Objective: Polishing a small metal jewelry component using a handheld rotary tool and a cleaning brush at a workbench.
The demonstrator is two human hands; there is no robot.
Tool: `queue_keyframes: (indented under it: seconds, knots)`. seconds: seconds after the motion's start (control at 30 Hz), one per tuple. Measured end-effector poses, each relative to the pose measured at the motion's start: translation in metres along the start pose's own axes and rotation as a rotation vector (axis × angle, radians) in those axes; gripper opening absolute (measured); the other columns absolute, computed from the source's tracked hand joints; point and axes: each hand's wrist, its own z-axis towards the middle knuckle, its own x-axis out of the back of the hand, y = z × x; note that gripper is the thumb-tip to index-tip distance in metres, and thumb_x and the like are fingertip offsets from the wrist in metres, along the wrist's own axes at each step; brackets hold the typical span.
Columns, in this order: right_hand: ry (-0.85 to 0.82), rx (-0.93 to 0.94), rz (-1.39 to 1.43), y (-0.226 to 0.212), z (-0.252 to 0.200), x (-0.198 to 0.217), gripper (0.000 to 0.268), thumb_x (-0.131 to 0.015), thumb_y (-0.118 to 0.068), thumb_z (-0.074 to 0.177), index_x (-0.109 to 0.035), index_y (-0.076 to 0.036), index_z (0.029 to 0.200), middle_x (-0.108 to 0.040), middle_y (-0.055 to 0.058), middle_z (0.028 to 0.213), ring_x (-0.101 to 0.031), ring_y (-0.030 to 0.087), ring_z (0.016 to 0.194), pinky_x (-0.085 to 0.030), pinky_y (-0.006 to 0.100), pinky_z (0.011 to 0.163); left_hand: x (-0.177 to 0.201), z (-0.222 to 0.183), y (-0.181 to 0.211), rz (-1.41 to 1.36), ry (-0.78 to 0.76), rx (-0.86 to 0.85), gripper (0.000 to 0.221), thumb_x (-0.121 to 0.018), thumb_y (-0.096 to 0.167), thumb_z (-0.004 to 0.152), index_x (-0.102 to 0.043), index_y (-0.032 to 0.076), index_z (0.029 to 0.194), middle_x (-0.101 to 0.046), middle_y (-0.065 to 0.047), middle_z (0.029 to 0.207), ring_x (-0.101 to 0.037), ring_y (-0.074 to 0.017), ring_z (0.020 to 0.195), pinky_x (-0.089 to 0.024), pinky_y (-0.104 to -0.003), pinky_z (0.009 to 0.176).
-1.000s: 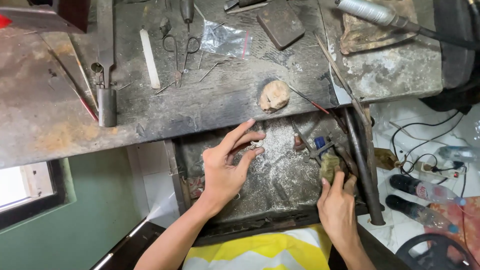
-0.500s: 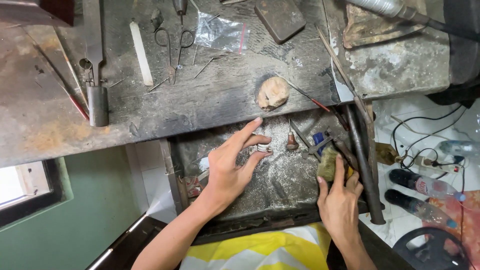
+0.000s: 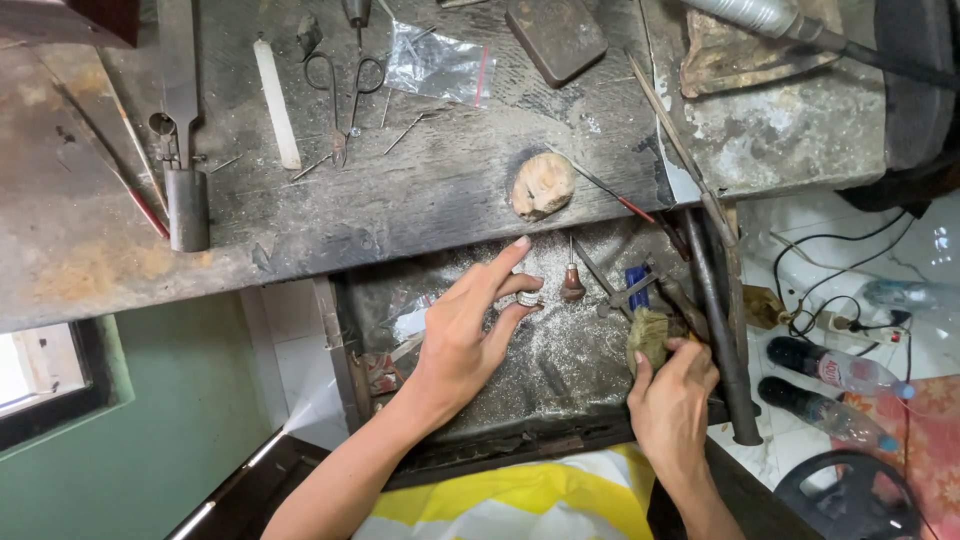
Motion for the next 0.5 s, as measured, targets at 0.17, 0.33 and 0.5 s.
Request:
queue_keyframes:
  seconds: [0.17, 0.33, 0.5]
  knots:
    - [-0.078, -0.068, 0.024, 0.002, 0.002, 0.003, 0.063, -0.078, -0.019, 0.087, -0.035, 0.001, 0.128, -0.049, 0.038, 0.118, -0.052, 0.051, 0.114, -0.049, 0.062, 0.094, 0.003, -0.002, -0.003, 0.023, -0.015, -0.001, 0.059, -0.070, -0.004, 0.099, -0.041, 0.000, 0.151, -0.076, -0.010, 0.114, -0.067, -0.0239, 0.099, -0.055, -0.035, 0.099]
    - [-0.138, -0.262, 0.194, -0.022, 0.003, 0.024, 0.093, -0.091, -0.018, 0.072, -0.032, -0.010, 0.144, -0.041, 0.029, 0.126, -0.068, 0.048, 0.090, -0.059, 0.053, 0.089, 0.002, -0.010, -0.012, 0.040, -0.004, 0.021, 0.063, -0.075, 0.000, 0.096, -0.043, 0.001, 0.150, -0.077, -0.011, 0.109, -0.075, -0.0254, 0.104, -0.059, -0.038, 0.105]
    - [-0.286, -0.347, 0.126, -0.027, 0.003, 0.059, 0.068, -0.088, -0.031, 0.076, -0.059, -0.021, 0.137, -0.072, 0.011, 0.072, -0.053, 0.023, 0.049, -0.049, 0.037, 0.060, 0.000, -0.019, -0.021, 0.040, -0.056, 0.077, 0.067, -0.076, 0.000, 0.093, -0.042, 0.003, 0.150, -0.077, -0.015, 0.110, -0.077, -0.0281, 0.107, -0.058, -0.043, 0.109]
